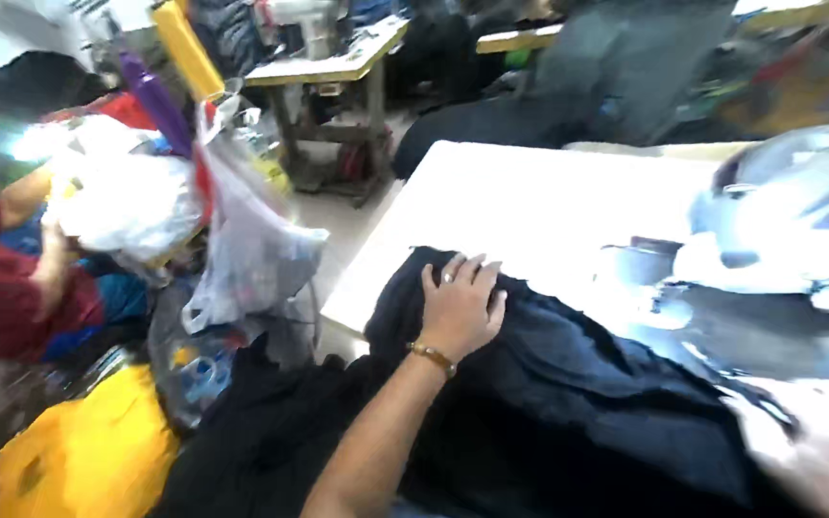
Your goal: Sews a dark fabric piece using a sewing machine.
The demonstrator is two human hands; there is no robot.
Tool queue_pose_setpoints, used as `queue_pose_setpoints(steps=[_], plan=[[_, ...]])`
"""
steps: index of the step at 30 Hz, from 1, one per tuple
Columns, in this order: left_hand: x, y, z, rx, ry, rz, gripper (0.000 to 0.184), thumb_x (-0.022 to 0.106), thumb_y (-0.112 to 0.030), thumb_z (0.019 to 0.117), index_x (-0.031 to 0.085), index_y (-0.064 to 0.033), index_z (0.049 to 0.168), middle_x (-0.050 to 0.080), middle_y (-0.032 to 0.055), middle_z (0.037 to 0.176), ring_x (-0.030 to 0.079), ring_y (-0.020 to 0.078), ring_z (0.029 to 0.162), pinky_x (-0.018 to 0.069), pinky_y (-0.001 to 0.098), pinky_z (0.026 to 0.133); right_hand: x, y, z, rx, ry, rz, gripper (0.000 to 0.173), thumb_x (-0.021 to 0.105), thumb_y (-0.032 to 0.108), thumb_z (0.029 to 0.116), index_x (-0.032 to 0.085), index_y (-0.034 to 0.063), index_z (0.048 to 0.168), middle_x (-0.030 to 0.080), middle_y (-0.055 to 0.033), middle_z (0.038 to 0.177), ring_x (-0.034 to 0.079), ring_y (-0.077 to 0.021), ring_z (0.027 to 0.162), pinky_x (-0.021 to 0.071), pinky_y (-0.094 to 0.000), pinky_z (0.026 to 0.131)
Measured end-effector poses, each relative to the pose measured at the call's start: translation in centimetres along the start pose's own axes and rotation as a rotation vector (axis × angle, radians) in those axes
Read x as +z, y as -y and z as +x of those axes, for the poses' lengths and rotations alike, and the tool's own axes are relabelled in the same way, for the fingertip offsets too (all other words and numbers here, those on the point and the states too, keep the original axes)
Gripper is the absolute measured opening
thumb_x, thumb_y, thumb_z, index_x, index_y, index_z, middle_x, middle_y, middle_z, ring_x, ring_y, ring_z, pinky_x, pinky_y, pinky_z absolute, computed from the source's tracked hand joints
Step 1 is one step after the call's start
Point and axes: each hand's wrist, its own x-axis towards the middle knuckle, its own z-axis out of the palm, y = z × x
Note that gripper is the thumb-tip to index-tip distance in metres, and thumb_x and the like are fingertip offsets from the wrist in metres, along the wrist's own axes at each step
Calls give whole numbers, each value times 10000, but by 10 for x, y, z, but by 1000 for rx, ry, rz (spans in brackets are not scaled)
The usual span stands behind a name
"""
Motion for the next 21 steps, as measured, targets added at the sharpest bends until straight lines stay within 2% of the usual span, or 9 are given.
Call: queue_pose_setpoints(steps=[2,4,7,9,12,14,16,19,21], plan=[[11,-20,8,203,159,-19,413,628,-351,1008,654,-175,1380,607,48,1455,463,299,1442,192,696,1196,-11,15,8,147,50,60,297,518,104,1048,698,-50,1227,666,-326,1219,617,-514,1184,434,-651,1031],[16,-35,16,293,292,-5,416,636,-362,1011,667,-146,1364,626,87,1421,475,346,1422,194,723,1182,14,-14,13,137,-55,55,266,570,46,980,724,-52,1172,697,-312,1130,664,-506,1075,485,-669,955],[29,-39,30,352,335,26,403,630,-395,1008,683,-184,1347,657,73,1370,501,343,1397,181,752,1167,24,-37,14,263,-102,80,241,658,-27,942,699,-80,1174,663,-330,1164,618,-548,1131,459,-718,969],[35,-37,39,411,336,0,399,662,-424,981,703,-214,1318,683,45,1318,562,310,1329,205,750,1159,19,-36,13,311,-95,60,279,688,-7,934,685,-81,1203,648,-332,1222,584,-557,1192,433,-721,1012],[41,-38,45,497,366,4,390,707,-443,943,728,-239,1275,703,42,1225,608,294,1237,263,714,1153,13,-7,11,147,-140,57,268,624,95,971,711,-58,1174,666,-290,1222,613,-514,1161,479,-684,976],[45,-41,46,525,367,2,353,713,-405,940,739,-258,1260,715,56,1139,634,286,1165,321,680,1120,24,29,12,-42,-180,119,289,554,189,979,753,24,1109,728,-170,1126,703,-367,1044,574,-557,880],[47,-45,46,527,382,-23,308,723,-332,917,756,-254,1214,721,64,1071,659,270,1069,389,625,1036,36,61,14,-115,-46,235,260,594,170,976,745,79,1167,732,-121,1177,734,-302,1033,613,-512,853],[43,-44,47,511,431,-90,247,705,-292,912,782,-211,1132,748,37,1021,680,230,999,429,575,968,41,77,26,-49,260,296,366,649,104,962,662,74,1327,673,-195,1231,732,-376,873,603,-568,742],[38,-39,48,492,467,-129,212,679,-254,944,788,-182,1111,766,18,1021,693,198,983,439,548,962,37,74,33,27,430,317,382,631,144,987,632,114,1368,637,-214,1233,708,-395,920,582,-575,801]])
